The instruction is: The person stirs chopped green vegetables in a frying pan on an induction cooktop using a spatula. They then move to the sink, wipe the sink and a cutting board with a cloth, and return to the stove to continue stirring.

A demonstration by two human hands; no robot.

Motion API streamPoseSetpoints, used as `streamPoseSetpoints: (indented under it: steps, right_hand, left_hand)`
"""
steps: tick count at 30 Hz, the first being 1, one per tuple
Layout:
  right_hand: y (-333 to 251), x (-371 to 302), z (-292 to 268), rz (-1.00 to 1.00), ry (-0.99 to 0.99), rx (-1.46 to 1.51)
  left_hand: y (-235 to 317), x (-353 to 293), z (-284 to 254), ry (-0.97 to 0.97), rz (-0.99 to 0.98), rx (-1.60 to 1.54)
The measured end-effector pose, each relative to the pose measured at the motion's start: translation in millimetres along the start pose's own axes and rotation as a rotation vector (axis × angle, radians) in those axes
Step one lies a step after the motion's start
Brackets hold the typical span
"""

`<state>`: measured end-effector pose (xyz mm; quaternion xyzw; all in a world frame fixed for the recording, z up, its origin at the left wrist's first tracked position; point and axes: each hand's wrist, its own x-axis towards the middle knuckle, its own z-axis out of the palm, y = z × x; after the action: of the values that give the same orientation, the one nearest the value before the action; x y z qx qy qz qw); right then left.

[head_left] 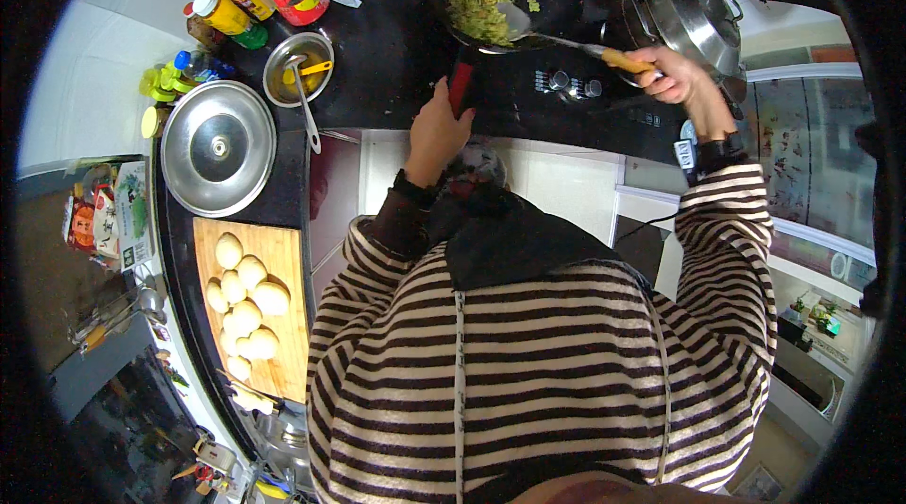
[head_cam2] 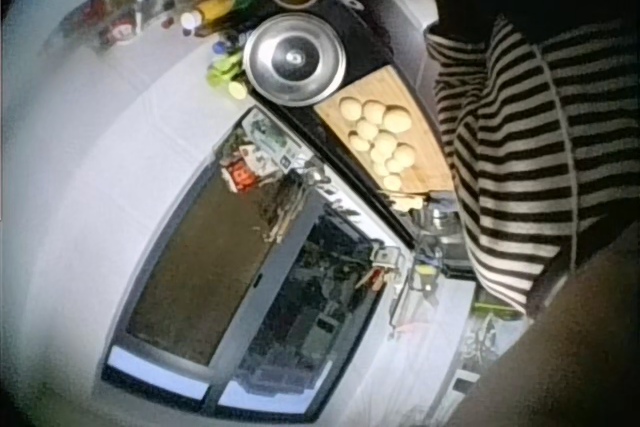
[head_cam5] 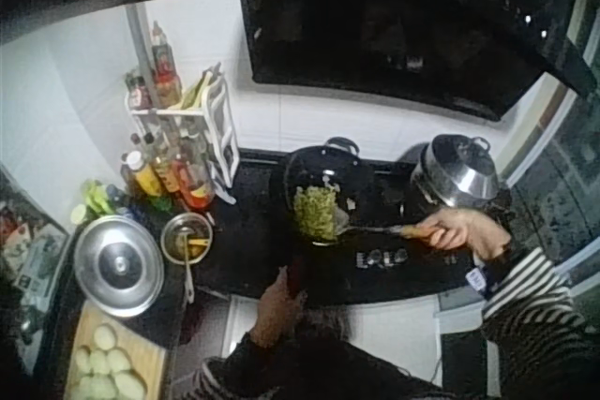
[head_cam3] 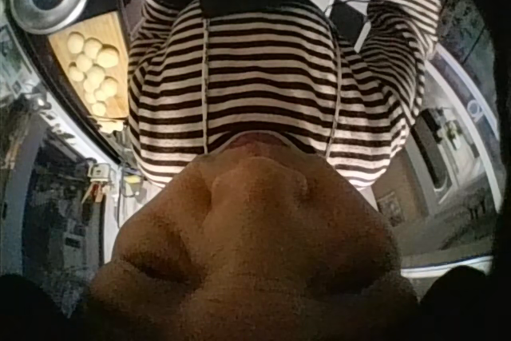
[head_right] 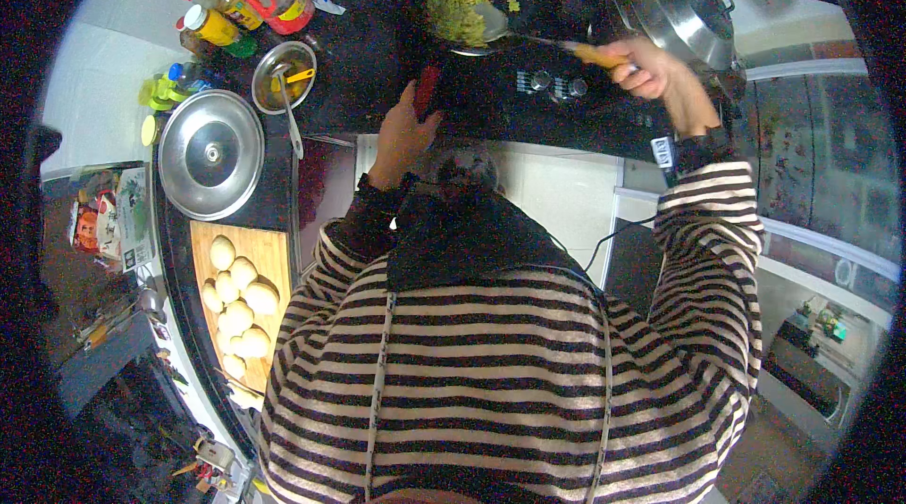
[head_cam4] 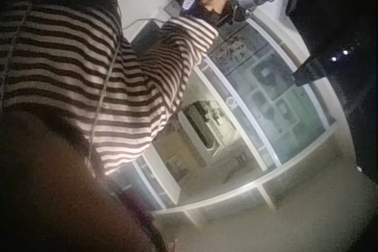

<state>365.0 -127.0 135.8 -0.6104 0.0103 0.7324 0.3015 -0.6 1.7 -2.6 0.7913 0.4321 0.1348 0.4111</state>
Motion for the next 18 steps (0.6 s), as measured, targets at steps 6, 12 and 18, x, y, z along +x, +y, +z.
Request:
streamPoseSetpoints:
  steps: [6,12,18]
  right_hand:
    - [53.2,87.3,32.6,-0.147,-0.341,0.454]
    - [64.3,60.9,54.8,-0.468,0.07,0.244]
    - [74.6,23.0,61.7,-0.861,0.653,-0.637]
  left_hand:
    - [-0.1,0.8,0.1,0.002,-0.001,0.021]
    - [-5.6,-0.2,5.0,0.061,0.074,0.016]
    - [-2.6,0.8,3.5,0.041,0.037,0.018]
